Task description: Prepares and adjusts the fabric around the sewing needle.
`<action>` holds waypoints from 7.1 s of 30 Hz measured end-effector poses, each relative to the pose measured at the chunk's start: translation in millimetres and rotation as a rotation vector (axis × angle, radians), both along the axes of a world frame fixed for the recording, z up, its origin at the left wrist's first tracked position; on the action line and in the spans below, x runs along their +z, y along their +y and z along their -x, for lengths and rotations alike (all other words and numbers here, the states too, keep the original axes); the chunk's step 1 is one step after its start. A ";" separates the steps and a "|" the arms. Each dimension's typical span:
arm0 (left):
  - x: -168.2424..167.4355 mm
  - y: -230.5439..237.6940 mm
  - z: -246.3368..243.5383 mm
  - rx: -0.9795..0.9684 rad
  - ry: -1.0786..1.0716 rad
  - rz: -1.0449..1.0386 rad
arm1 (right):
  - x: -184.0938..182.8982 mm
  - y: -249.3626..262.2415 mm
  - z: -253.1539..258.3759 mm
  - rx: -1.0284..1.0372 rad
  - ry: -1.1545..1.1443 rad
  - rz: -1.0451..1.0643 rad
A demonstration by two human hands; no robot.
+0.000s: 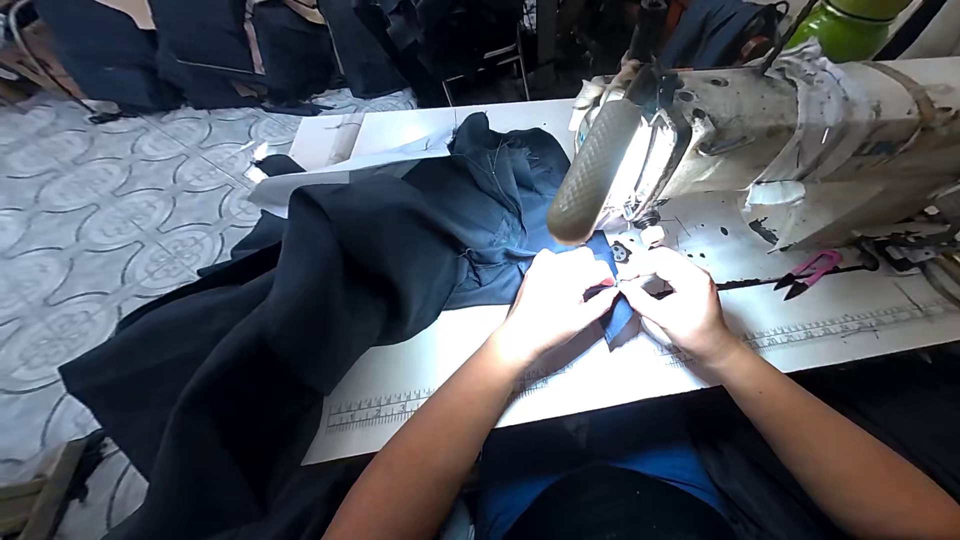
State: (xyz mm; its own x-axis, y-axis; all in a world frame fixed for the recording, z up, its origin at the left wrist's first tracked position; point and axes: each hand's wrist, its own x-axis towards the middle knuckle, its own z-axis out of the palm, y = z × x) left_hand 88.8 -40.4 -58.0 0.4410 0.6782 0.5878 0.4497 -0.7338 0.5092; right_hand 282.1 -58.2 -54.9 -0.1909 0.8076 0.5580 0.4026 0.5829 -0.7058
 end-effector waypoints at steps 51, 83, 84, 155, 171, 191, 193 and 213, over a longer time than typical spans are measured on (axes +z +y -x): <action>-1.3 11.8 6.3 0.049 -0.005 -0.199 | 19.8 17.5 -45.8 0.256 -0.779 -0.833; -7.7 14.9 -9.7 0.200 -0.213 -0.071 | -2.6 31.4 0.8 0.324 -0.548 -0.826; -7.8 15.4 -8.7 0.208 -0.223 -0.059 | -3.3 31.1 0.6 0.263 -0.530 -0.822; -25.9 -59.5 7.7 0.087 0.507 -0.093 | -44.5 -25.8 -32.6 0.197 -0.561 -0.228; -13.5 -20.4 8.5 0.160 0.518 -0.061 | -23.4 22.5 -30.7 0.338 -0.639 -0.005; -88.2 108.7 1.6 0.258 0.283 -0.051 | 25.5 5.1 -123.1 -0.102 -0.666 0.097; -85.4 106.4 -1.7 0.265 0.277 -0.030 | 25.9 -9.0 -166.1 -0.236 -0.798 0.183; -10.5 89.8 20.9 0.243 0.338 0.455 | 12.6 59.1 -83.4 -0.312 -0.676 0.273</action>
